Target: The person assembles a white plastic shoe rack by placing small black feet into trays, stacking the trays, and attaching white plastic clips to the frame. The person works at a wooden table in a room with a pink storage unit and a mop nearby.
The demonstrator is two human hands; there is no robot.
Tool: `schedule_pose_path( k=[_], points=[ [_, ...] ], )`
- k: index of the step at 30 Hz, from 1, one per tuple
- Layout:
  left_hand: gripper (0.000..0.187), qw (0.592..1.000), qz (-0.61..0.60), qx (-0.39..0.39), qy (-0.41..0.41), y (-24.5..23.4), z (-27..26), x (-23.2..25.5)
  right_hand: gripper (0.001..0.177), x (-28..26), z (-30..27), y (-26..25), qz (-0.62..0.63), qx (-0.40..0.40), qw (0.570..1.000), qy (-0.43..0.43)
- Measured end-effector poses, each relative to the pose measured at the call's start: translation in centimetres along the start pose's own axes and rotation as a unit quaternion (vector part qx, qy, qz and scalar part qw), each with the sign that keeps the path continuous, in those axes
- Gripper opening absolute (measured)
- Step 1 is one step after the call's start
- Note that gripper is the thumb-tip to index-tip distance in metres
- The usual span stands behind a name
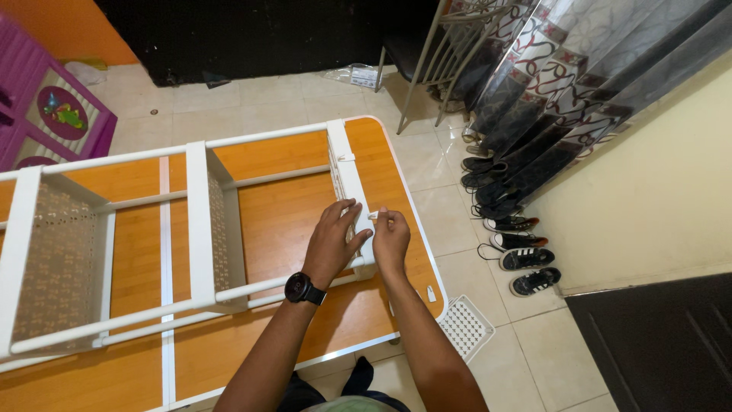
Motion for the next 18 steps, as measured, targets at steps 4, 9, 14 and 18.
schedule_pose_path(
  k=[4,9,14,18],
  points=[
    [0.043,0.997,0.03,0.053,0.046,-1.2,0.2,1.5,0.035,-0.7,-0.5,0.0,0.011,-0.004,1.0,0.007],
    [0.018,0.995,0.019,0.077,0.055,-1.6,0.9,3.0,0.032,-2.7,-1.5,-0.3,0.037,-0.01,0.999,-0.035],
    [0.011,0.994,-0.021,0.085,0.063,-1.8,1.1,4.7,0.023,-5.5,-2.7,-2.7,0.076,-0.004,0.994,-0.082],
    [0.012,0.993,-0.062,0.048,0.088,-0.5,1.3,6.7,0.025,-7.8,-3.4,-6.9,0.044,-0.047,0.989,-0.134]
  ],
)
Point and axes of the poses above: each hand's wrist, its own z-axis towards the middle knuckle, its own y-axis out of the palm, x = y × z, the point moved 7 cm from there along z, towards the middle knuckle, and after that the axes turned 3 degrees about z, right-handed, at the moved point
